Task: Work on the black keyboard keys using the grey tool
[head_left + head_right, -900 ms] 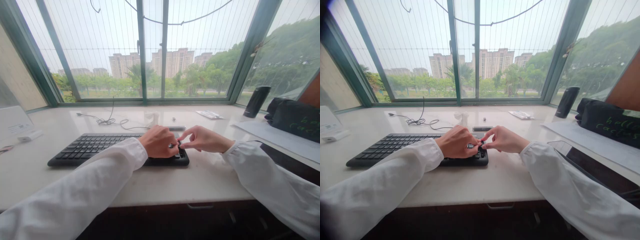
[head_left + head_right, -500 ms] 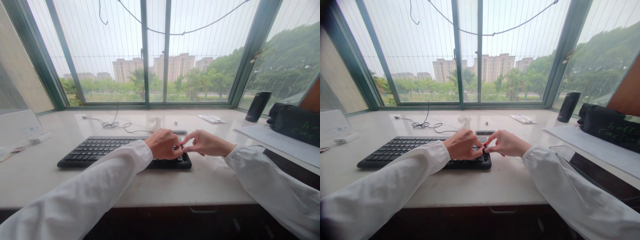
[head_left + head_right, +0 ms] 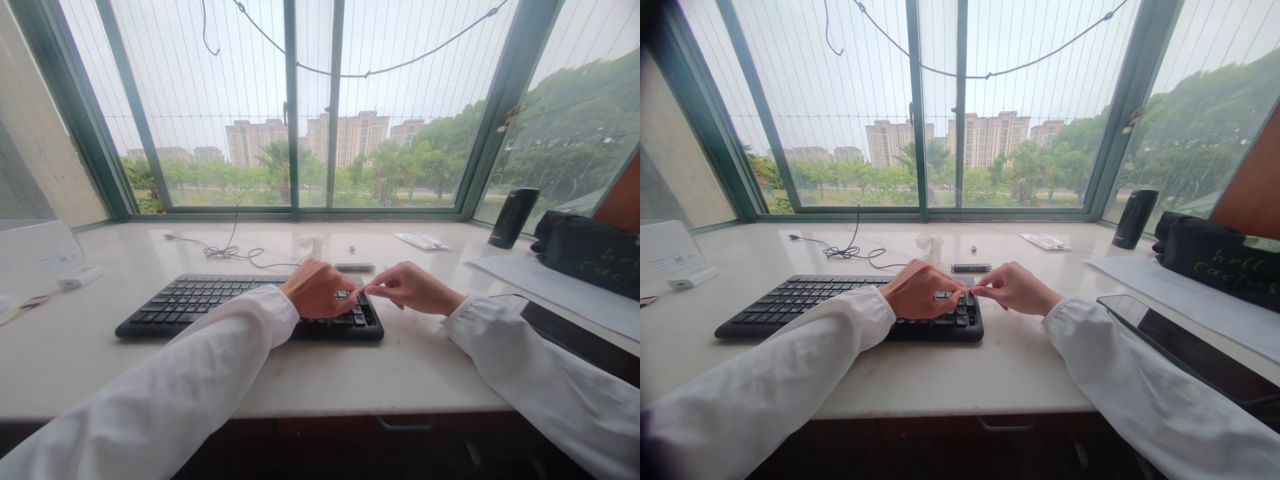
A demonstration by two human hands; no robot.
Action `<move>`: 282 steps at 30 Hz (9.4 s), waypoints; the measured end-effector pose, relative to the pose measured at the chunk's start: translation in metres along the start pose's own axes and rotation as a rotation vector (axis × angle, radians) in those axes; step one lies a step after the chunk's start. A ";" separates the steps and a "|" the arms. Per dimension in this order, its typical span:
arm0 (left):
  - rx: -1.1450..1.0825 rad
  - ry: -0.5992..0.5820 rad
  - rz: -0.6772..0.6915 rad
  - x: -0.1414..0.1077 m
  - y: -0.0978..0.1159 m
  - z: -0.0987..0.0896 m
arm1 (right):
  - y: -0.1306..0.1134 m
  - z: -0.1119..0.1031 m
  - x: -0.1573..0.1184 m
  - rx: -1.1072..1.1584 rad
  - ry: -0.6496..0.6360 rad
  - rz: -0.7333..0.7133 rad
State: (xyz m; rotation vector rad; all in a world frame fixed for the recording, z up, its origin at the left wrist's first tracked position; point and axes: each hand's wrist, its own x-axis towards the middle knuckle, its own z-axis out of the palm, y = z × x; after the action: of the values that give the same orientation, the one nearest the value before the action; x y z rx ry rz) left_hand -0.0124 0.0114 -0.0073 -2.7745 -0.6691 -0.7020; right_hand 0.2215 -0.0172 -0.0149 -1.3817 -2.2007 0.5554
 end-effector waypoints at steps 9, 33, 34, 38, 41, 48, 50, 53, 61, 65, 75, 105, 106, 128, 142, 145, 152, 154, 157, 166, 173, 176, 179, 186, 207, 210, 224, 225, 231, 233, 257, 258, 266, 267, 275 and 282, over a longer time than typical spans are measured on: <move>0.028 0.020 -0.060 -0.001 -0.007 -0.002 | -0.007 0.001 0.000 -0.080 0.224 -0.067; 0.038 0.013 -0.065 -0.002 -0.009 0.002 | -0.006 0.011 0.001 -0.188 0.173 -0.063; 0.037 0.015 -0.068 -0.002 -0.009 0.002 | -0.006 0.011 0.001 -0.187 0.183 -0.062; 0.033 0.017 -0.074 -0.002 -0.009 0.002 | -0.007 0.011 0.001 -0.185 0.177 -0.067; 0.030 0.014 -0.081 -0.002 -0.009 0.002 | -0.007 0.011 0.001 -0.191 0.199 -0.061; 0.027 0.013 -0.087 -0.002 -0.010 0.002 | -0.004 0.011 0.002 -0.163 0.231 -0.060; 0.031 0.008 -0.090 -0.003 -0.010 0.001 | -0.003 0.012 0.002 -0.152 0.199 -0.057; 0.042 0.005 -0.089 -0.003 -0.010 0.001 | -0.002 0.012 0.003 -0.160 0.192 -0.051; 0.048 0.009 -0.109 -0.003 -0.009 -0.003 | -0.001 0.015 0.004 -0.175 0.182 -0.053; 0.051 0.000 -0.129 -0.003 -0.009 -0.004 | -0.001 0.016 0.005 -0.107 0.148 -0.053; 0.097 -0.031 -0.169 -0.005 -0.018 -0.003 | 0.034 -0.007 0.017 -0.316 0.578 0.073; 0.122 -0.013 -0.085 -0.006 -0.023 -0.007 | 0.094 -0.022 0.155 -0.387 0.272 0.217; 0.120 -0.016 -0.089 -0.006 -0.023 -0.008 | 0.091 -0.025 0.151 -0.379 0.281 0.215; 0.048 -0.025 -0.128 -0.007 -0.008 -0.007 | 0.003 -0.023 0.019 0.528 -0.054 0.111; -0.084 0.082 -0.282 -0.003 0.016 -0.003 | -0.021 -0.012 0.009 0.613 -0.119 0.118; -0.117 0.067 -0.271 -0.003 0.015 -0.002 | -0.020 -0.012 0.009 0.540 -0.109 0.146; -0.098 0.010 -0.220 -0.006 0.015 0.000 | -0.018 -0.012 0.008 0.645 -0.258 0.254; -0.101 -0.004 -0.209 -0.006 0.016 -0.001 | -0.020 -0.011 0.008 0.656 -0.285 0.271; -0.089 0.010 -0.229 -0.006 0.017 -0.001 | -0.020 -0.009 0.008 0.686 -0.280 0.270; -0.098 0.126 -0.284 -0.006 0.019 -0.002 | -0.016 -0.012 0.009 0.538 -0.219 0.098; -0.339 0.180 -0.387 -0.002 0.023 -0.006 | -0.017 -0.019 0.008 0.435 -0.126 -0.092; -0.513 0.128 -0.416 -0.001 0.022 -0.005 | -0.019 -0.021 0.006 0.417 -0.122 -0.087; -0.651 0.078 -0.425 0.000 0.021 -0.003 | -0.022 -0.024 0.004 0.378 -0.117 -0.068; -0.789 -0.062 -0.417 0.000 0.018 -0.003 | -0.021 -0.024 0.003 0.278 -0.170 -0.116; -0.319 0.064 -0.349 -0.001 -0.003 0.004 | -0.016 -0.022 0.000 -0.106 -0.307 -0.398; -0.303 0.088 -0.350 0.000 -0.002 0.002 | -0.020 -0.022 -0.001 -0.118 -0.312 -0.384; -0.297 0.092 -0.342 0.000 0.001 0.000 | -0.027 -0.019 -0.004 -0.158 -0.303 -0.351; -0.296 0.091 -0.342 0.000 0.000 0.000 | -0.027 -0.019 -0.004 -0.161 -0.302 -0.352; -0.308 0.084 -0.343 0.000 -0.001 0.000 | -0.027 -0.021 -0.006 -0.164 -0.259 -0.381; -0.307 0.088 -0.342 0.000 -0.002 0.001 | -0.027 -0.022 -0.006 -0.143 -0.257 -0.373; -0.303 0.090 -0.333 -0.001 -0.001 0.001 | -0.032 -0.021 -0.007 -0.157 -0.287 -0.356; -0.301 0.087 -0.333 -0.001 -0.001 0.001 | -0.031 -0.021 -0.007 -0.157 -0.282 -0.358; -0.282 0.102 -0.329 0.000 -0.001 0.000 | -0.028 -0.022 -0.006 -0.166 -0.268 -0.372; -0.284 0.101 -0.330 0.000 -0.001 0.000 | -0.028 -0.022 -0.007 -0.168 -0.269 -0.370; -0.290 0.095 -0.322 -0.001 -0.001 0.001 | -0.031 -0.021 -0.006 -0.153 -0.304 -0.372; -0.280 0.101 -0.318 -0.001 -0.002 0.001 | -0.033 -0.019 -0.006 -0.165 -0.285 -0.406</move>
State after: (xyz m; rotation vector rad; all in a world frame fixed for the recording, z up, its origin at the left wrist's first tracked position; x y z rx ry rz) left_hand -0.0132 0.0129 -0.0086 -2.8829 -1.0811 -1.0651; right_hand 0.2116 -0.0344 0.0178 -0.9284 -2.7155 0.4489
